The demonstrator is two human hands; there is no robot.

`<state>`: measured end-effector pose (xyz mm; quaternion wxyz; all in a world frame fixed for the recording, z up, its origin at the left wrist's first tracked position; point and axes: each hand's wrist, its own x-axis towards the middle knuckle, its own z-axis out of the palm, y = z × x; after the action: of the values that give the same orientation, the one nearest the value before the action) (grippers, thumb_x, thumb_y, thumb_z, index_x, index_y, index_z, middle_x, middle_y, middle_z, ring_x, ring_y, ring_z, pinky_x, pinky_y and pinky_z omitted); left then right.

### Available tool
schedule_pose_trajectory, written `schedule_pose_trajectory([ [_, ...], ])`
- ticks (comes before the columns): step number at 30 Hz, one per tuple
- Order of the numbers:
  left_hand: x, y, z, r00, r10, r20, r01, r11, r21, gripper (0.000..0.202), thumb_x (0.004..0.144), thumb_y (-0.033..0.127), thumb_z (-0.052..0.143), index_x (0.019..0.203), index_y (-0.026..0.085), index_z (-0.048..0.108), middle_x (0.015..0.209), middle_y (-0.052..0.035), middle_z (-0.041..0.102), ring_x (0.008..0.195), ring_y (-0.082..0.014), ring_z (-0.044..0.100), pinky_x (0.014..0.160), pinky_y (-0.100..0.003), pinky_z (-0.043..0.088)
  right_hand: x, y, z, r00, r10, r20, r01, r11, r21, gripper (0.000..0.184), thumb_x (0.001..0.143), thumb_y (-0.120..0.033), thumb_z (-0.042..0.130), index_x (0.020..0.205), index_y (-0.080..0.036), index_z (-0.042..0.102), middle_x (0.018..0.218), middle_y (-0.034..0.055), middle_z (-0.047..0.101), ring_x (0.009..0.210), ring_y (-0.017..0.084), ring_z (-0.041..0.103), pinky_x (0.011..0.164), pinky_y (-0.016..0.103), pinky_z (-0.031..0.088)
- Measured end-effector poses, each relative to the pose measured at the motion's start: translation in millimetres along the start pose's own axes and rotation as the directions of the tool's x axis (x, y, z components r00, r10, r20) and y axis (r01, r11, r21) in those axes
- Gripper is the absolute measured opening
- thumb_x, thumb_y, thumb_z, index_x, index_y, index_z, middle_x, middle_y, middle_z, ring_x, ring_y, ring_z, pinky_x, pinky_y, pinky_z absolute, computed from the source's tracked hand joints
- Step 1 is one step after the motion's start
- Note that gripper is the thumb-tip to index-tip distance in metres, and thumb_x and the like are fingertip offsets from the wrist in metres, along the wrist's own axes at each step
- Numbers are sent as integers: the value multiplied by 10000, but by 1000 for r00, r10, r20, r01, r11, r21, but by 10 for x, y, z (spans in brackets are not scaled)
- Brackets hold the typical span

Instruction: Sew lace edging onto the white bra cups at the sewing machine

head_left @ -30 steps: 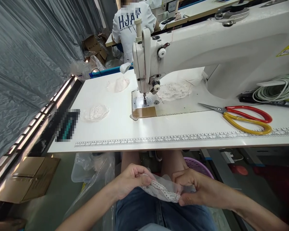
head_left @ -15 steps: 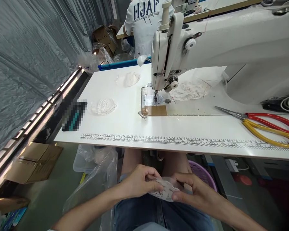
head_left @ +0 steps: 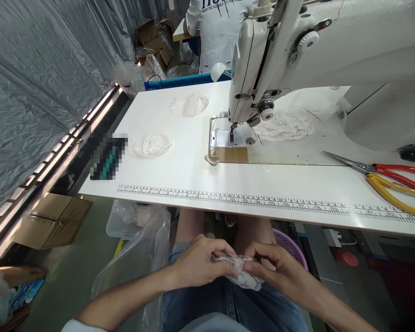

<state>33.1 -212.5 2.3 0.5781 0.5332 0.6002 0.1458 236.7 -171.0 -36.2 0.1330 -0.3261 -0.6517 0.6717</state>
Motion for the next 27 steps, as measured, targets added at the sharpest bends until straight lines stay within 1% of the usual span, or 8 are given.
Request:
schedule_pose_trajectory([
  [5, 13, -3, 2, 1000, 26, -17, -25, 1000, 4, 227, 754, 355, 667, 844, 155, 725, 729, -28, 725, 654, -145, 621, 617, -201, 391, -17, -27, -2, 1000, 4, -3, -4, 999, -44, 304, 870, -468, 544, 746, -191, 558, 660, -30, 486, 617, 118, 437, 551, 208, 346],
  [9, 11, -17, -1, 999, 40, 1, -40, 999, 18, 202, 770, 321, 644, 820, 145, 730, 706, -20, 715, 626, -133, 604, 572, -194, 367, 8, -24, 17, 1000, 2, -29, -7, 990, -144, 296, 863, -501, 540, 865, -211, 598, 757, -3, 570, 703, 146, 505, 612, 224, 388],
  [12, 9, -35, -8, 999, 41, 17, -41, 999, 1, 210, 774, 334, 638, 816, 148, 726, 715, -14, 712, 641, -134, 608, 577, -193, 370, 46, -51, 35, 1000, -3, -4, 2, 990, -142, 322, 878, -501, 517, 801, -205, 615, 735, 5, 612, 696, 150, 535, 605, 224, 389],
  [15, 13, -46, -3, 999, 30, 34, -29, 999, -45, 238, 763, 371, 653, 836, 154, 719, 725, -11, 708, 670, -141, 616, 595, -192, 380, 70, -82, 52, 1000, -4, -22, 0, 986, -168, 342, 884, -491, 513, 742, -194, 606, 670, -8, 583, 626, 131, 497, 548, 215, 349],
  [17, 23, -46, 15, 1000, 18, 12, -18, 999, -44, 266, 709, 400, 708, 823, 159, 715, 705, -1, 697, 676, -144, 609, 601, -194, 377, 76, -93, 62, 999, -2, -44, -6, 982, -188, 338, 883, -483, 517, 727, -192, 594, 658, -15, 564, 618, 128, 486, 544, 214, 340],
  [20, 42, -36, 47, 996, 5, -88, -4, 1000, 13, 261, 651, 394, 757, 794, 180, 714, 707, 14, 690, 714, -155, 597, 659, -209, 381, 75, -104, 70, 997, -1, -81, -16, 977, -214, 351, 887, -484, 505, 703, -191, 567, 645, -17, 539, 615, 129, 483, 549, 219, 342],
  [23, 53, -8, 50, 990, 27, -141, -20, 999, 51, 188, 717, 367, 707, 800, 198, 719, 742, 12, 705, 744, -161, 601, 730, -228, 386, 68, -114, 65, 994, -12, -104, -10, 977, -211, 356, 899, -479, 480, 701, -190, 542, 638, -15, 518, 608, 131, 477, 550, 224, 346],
  [27, 52, 26, 11, 987, 66, -145, -57, 997, 61, 184, 760, 365, 672, 783, 193, 732, 720, 1, 710, 707, -150, 605, 717, -218, 394, 59, -120, 45, 995, -1, -100, -16, 985, -170, 314, 900, -446, 495, 722, -192, 540, 627, -23, 494, 591, 124, 446, 530, 223, 330],
])
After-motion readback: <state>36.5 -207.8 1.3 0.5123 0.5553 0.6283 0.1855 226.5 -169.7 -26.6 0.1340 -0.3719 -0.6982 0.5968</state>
